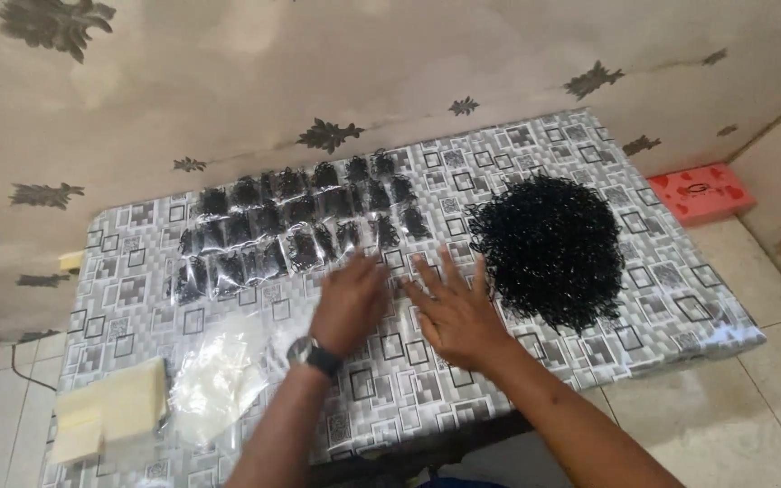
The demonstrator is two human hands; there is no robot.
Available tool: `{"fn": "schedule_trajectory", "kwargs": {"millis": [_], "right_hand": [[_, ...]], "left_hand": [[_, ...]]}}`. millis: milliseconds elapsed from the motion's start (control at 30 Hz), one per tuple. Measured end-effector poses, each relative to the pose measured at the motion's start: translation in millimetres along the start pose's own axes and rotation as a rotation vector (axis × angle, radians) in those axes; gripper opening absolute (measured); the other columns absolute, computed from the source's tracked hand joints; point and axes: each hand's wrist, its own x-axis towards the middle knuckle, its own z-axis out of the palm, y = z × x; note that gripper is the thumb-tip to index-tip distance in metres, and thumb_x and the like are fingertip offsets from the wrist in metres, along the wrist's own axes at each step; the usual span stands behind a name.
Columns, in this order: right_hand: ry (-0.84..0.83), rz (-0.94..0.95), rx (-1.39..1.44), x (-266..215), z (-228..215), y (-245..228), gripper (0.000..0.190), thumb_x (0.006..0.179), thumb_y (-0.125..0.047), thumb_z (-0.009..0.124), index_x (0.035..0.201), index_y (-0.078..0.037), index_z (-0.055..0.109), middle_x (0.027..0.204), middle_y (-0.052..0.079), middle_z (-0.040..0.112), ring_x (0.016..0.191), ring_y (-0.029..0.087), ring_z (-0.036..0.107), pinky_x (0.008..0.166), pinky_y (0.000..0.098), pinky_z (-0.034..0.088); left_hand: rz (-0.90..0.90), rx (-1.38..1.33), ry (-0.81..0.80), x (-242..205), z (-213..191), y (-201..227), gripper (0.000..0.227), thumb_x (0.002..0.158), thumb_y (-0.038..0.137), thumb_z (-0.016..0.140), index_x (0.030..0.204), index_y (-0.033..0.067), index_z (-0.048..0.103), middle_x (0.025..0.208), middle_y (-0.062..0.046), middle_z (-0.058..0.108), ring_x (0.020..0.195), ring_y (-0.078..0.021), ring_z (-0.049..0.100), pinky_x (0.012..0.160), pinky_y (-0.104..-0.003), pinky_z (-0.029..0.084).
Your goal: The person sorts small black jewelry components by hand from a pile, placing them into individual small plastic bags and then arranging the bags in rows on the table.
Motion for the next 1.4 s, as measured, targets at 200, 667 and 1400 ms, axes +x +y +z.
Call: {"fn": "schedule_trajectory", "kwargs": {"millis": [200,667,1400], "right_hand": [[0.054,-0.052,-0.08,0.8,16.1,6.5,0.058,0.102,-0.04,0.04,0.149,-0.008,0.048,0.156,0.018,0.046,0.151,0.047,0.027,0.111,0.0831,0.008],[0.5,0.358,-0.287,-43.8,57.5,142.4,0.038,0.086,-0.024,0.07,0.124,-0.022,0.073,0.114,0.004,0.065,0.102,0.027,0.063,0.086,0.0468,0.043],[0.067,0.829,0.314,-103.5,-56.1,119.7,0.076,0.082,-0.039,0.08,0.146,-0.002,0.06,0.133,0.027,0.059,0.126,0.046,0.061,0.104,0.0524,0.051]], "left_hand": [[-0.113,-0.213,0.033,-63.6,27.2,20.1,0.036,0.093,0.025,0.069,0.128,0.0151,0.066,0.14,-0.012,0.06,0.136,-0.0382,0.048,0.109,-0.054,0.041],[-0.197,-0.301,0.059,-74.5,24.0,20.5,0.036,0.094,0.028,0.067,0.128,0.0157,0.067,0.139,-0.01,0.061,0.138,-0.0357,0.048,0.115,-0.051,0.036],[-0.248,-0.317,0.03,-74.2,17.1,25.3,0.036,0.095,0.028,0.066,0.129,0.0153,0.067,0.14,-0.008,0.06,0.14,-0.0321,0.046,0.119,-0.047,0.032]]}}
